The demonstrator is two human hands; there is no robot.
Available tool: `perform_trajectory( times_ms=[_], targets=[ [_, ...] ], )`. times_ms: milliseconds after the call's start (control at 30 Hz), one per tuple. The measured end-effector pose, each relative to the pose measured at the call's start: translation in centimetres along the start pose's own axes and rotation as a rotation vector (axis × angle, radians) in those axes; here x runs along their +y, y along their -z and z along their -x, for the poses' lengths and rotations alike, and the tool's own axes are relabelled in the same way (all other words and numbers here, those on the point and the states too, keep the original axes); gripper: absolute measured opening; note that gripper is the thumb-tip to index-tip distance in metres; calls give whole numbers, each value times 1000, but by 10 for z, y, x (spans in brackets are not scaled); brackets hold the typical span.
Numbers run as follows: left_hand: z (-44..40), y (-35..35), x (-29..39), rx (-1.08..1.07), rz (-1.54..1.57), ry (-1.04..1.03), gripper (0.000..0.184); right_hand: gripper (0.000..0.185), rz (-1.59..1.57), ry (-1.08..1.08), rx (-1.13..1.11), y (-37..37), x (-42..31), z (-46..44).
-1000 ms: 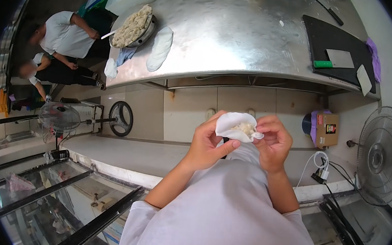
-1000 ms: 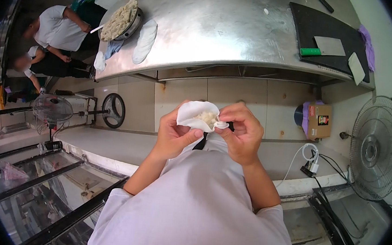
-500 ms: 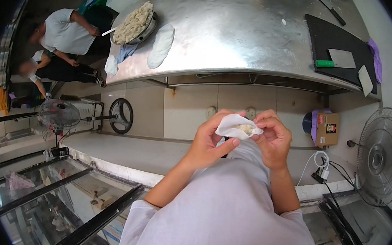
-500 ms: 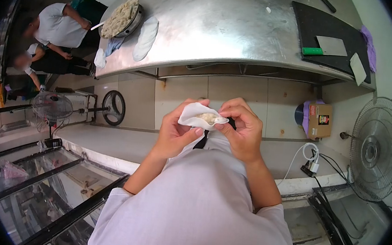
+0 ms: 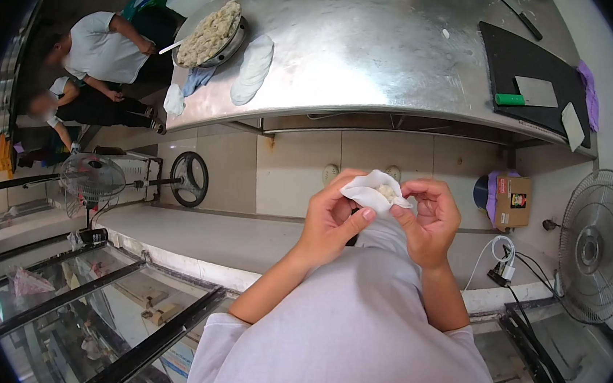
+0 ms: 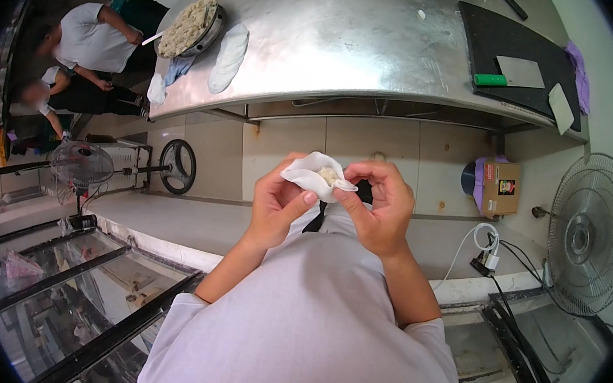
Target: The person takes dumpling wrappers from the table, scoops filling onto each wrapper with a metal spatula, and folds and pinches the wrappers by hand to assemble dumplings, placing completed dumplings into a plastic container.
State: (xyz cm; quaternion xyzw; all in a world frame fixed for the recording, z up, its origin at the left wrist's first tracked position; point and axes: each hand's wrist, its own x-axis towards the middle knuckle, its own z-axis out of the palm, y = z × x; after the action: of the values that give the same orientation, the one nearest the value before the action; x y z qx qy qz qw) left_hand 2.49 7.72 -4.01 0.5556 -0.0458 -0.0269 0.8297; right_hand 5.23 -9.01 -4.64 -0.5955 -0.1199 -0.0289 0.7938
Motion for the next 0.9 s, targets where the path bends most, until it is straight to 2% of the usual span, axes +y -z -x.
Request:
perform_trajectory(
  times_ms=[33,133,367,533,667,733,800,867,900],
  targets=[
    [0,-2,3,20,14,15,38,19,-80,-71,47,-2,-1,0],
    [2,-2,2,42,17,20,38,19,-21,-23,-48,5,4,-1],
    [1,3,-1,-27,-35,-24,36,20,4,3,-54,4,5,-1],
    [-2,6,3,-57,-79,23,35,31,-115,-177,-15,2,-5,-3],
    [-4,6,4,-91,-51,20,32,30,-75,-188,-56,8,2,-3],
    [-5,8,3,-96,-52,9,33,25,-49,-150,-135,10,3,-5],
    [-3,7,0,-100,-53,-2,33,22,-21,-113,-110,8,4,-5],
    [1,-1,-5,127,86,81,35,19,7,-77,-84,5,4,-5],
    [1,-3,-6,127,87,81,35,18,34,-77,-60,4,4,-5]
  ],
)
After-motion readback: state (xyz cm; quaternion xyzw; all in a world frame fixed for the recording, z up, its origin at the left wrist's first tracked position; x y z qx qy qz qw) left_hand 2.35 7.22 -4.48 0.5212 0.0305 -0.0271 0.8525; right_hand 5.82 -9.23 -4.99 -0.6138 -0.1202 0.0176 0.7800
